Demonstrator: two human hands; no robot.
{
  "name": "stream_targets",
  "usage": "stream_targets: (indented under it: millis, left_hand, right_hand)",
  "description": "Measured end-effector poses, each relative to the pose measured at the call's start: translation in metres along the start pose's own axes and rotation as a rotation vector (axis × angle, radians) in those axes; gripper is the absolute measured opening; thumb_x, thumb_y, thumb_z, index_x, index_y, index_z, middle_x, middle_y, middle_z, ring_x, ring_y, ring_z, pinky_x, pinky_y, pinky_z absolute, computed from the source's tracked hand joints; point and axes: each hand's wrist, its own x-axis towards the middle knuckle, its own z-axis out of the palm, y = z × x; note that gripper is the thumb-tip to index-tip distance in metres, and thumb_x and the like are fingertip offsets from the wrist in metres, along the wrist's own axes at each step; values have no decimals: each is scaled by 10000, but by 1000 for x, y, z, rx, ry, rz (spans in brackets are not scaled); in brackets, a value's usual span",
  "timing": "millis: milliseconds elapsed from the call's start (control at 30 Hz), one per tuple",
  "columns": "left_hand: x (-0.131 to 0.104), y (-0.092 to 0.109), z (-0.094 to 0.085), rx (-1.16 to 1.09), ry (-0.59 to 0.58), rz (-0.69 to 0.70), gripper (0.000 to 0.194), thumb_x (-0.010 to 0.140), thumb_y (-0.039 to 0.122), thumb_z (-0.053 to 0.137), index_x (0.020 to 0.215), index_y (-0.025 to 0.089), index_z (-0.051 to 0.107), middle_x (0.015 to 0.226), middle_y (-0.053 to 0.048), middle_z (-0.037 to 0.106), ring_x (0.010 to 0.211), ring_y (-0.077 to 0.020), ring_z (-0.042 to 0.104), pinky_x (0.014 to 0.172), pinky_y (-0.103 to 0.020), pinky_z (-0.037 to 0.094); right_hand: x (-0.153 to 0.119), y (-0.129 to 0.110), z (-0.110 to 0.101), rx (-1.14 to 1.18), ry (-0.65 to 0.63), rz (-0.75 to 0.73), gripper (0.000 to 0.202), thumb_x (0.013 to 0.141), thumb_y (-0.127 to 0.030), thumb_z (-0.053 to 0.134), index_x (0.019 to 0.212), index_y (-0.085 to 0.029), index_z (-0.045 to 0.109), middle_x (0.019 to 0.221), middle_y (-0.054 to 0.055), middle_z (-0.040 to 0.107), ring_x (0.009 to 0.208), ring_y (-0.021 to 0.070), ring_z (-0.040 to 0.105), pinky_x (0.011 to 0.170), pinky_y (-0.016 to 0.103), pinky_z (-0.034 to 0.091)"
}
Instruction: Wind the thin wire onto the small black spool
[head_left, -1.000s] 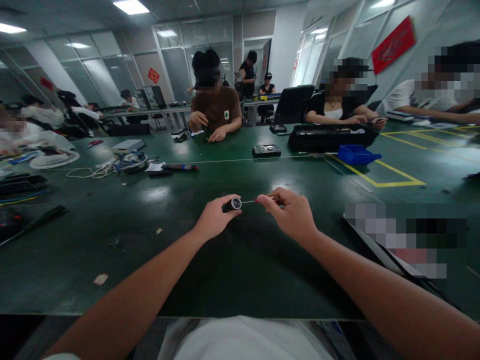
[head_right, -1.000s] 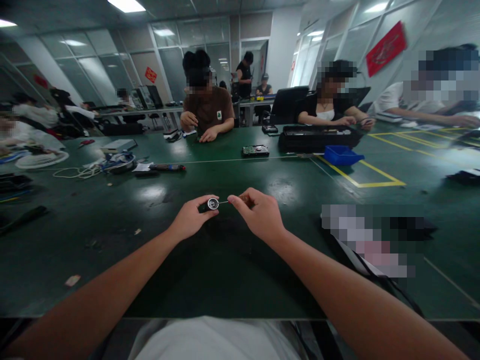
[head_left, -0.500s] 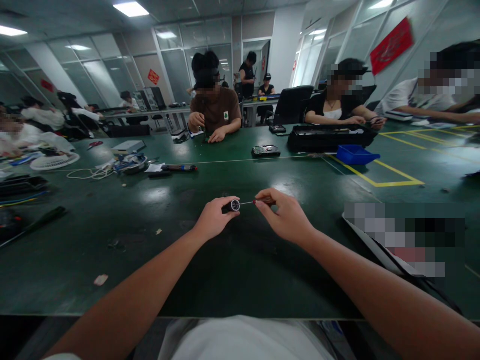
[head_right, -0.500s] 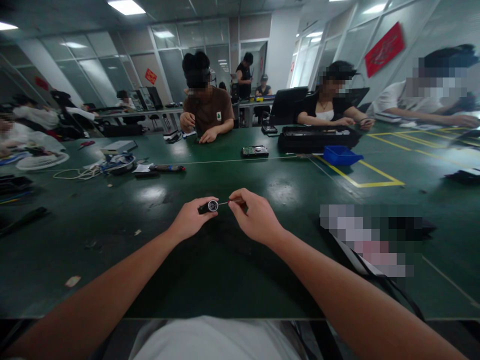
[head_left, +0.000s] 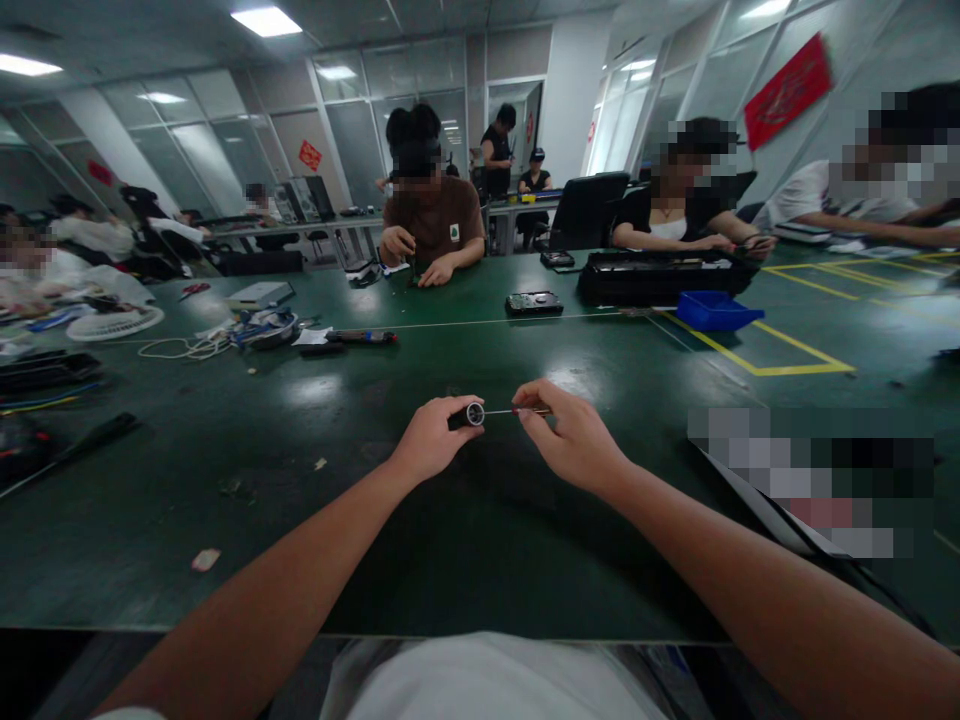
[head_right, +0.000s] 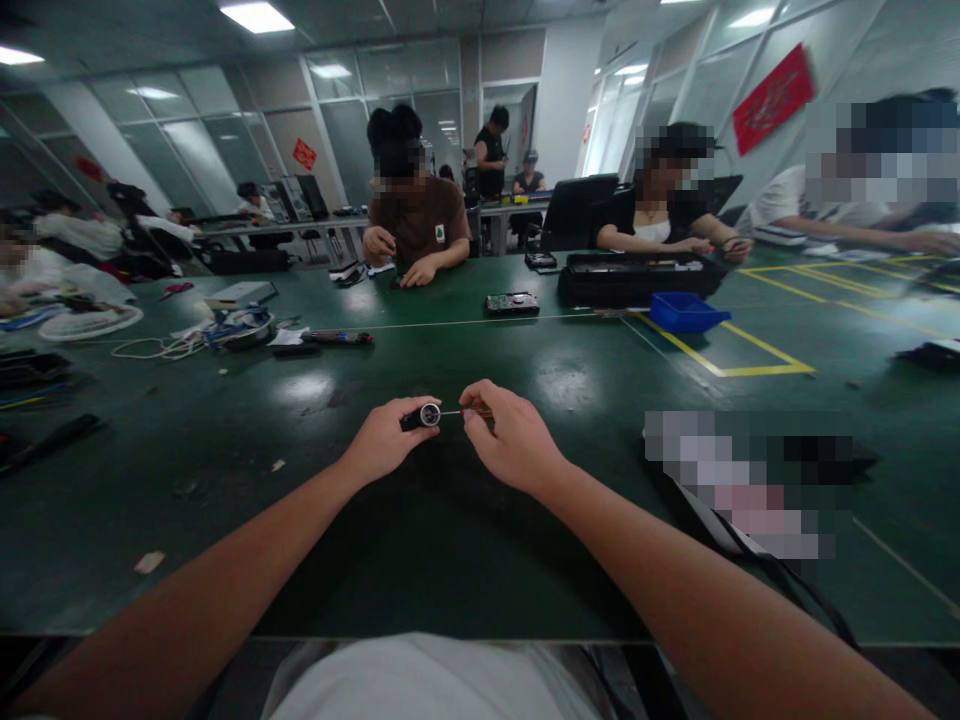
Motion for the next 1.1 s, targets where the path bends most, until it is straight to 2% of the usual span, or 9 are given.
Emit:
stream_targets:
  millis: [67, 167, 267, 400, 567, 733, 867, 1000, 1100]
  left_hand:
    - [0, 2, 0, 2, -2, 0, 389, 828, 255, 735, 1213, 287, 693, 1134, -34, 714, 1073, -250, 624, 998, -413, 457]
    - [0, 3, -1, 12, -7, 1, 378, 825, 246, 739, 1198, 292, 698, 1113, -28, 716, 1057, -250, 627, 981, -408, 457]
    - [0, 1, -1, 10, -3, -3, 377, 828, 245, 736, 1200, 291, 696, 1122, -25, 713, 1070, -249, 625, 981, -406, 455]
    - [1, -3, -3, 7, 31, 0, 377, 836, 250, 727, 1210, 286, 692, 1164, -33, 700, 1107, -249, 615, 1007, -406, 447]
    - [1, -4, -3, 36, 19, 5, 387, 834, 259, 731, 1218, 290, 689, 1109, -31, 711, 1050, -248, 622, 973, -403, 457]
    - [1, -2, -2, 39, 8, -2, 385, 829, 243, 739, 1209, 286, 691, 1114, -20, 713, 1052, -240, 624, 965, -387, 452]
    - [1, -1, -2, 41, 17, -3, 392, 824, 235, 749, 1207, 293, 690, 1136, -9, 712, 1071, -235, 624, 971, -375, 447]
    - [1, 0, -2, 50, 2, -13, 396, 830, 259, 749, 1218, 308, 686, 1123, -9, 714, 1049, -240, 628, 960, -391, 451]
    - [1, 1, -2, 57, 10, -19, 380, 833, 271, 747, 1208, 305, 694, 1100, -14, 717, 1022, -240, 632, 957, -393, 451]
  right_hand:
    - [1, 1, 0, -8, 3, 45, 223, 987, -347, 440, 952, -231, 627, 760, 20, 686, 665, 187, 626, 611, 310, 423]
    - [2, 4, 1, 3, 12, 73, 246, 1002, -355, 415, 1054, -230, 621, 763, 16, 685, 612, 177, 600, 583, 309, 404]
    - [1, 5, 3, 37, -7, 38, 261, 981, -312, 454, 1203, -209, 545, 782, 22, 671, 657, 191, 614, 622, 323, 440]
    - [0, 5, 3, 76, -12, 9, 324, 966, -297, 479, 1277, -210, 510, 895, 52, 688, 790, 212, 654, 713, 349, 487]
    - [3, 8, 4, 63, -25, 105, 347, 1020, -394, 356, 1074, -216, 649, 803, 42, 697, 701, 202, 646, 650, 336, 457]
    - [2, 7, 5, 70, 3, 98, 303, 966, -335, 459, 1220, -201, 554, 804, 36, 688, 647, 199, 619, 624, 336, 451]
    - [1, 6, 6, 139, 89, 69, 198, 920, -303, 533, 1097, -215, 545, 896, 59, 685, 817, 226, 664, 727, 359, 488]
    - [0, 9, 6, 130, 61, 101, 162, 961, -353, 487, 988, -226, 582, 815, 31, 657, 718, 196, 624, 650, 331, 454]
    - [0, 9, 6, 151, 44, 128, 166, 969, -325, 455, 1020, -227, 579, 772, 9, 629, 677, 182, 601, 622, 320, 436]
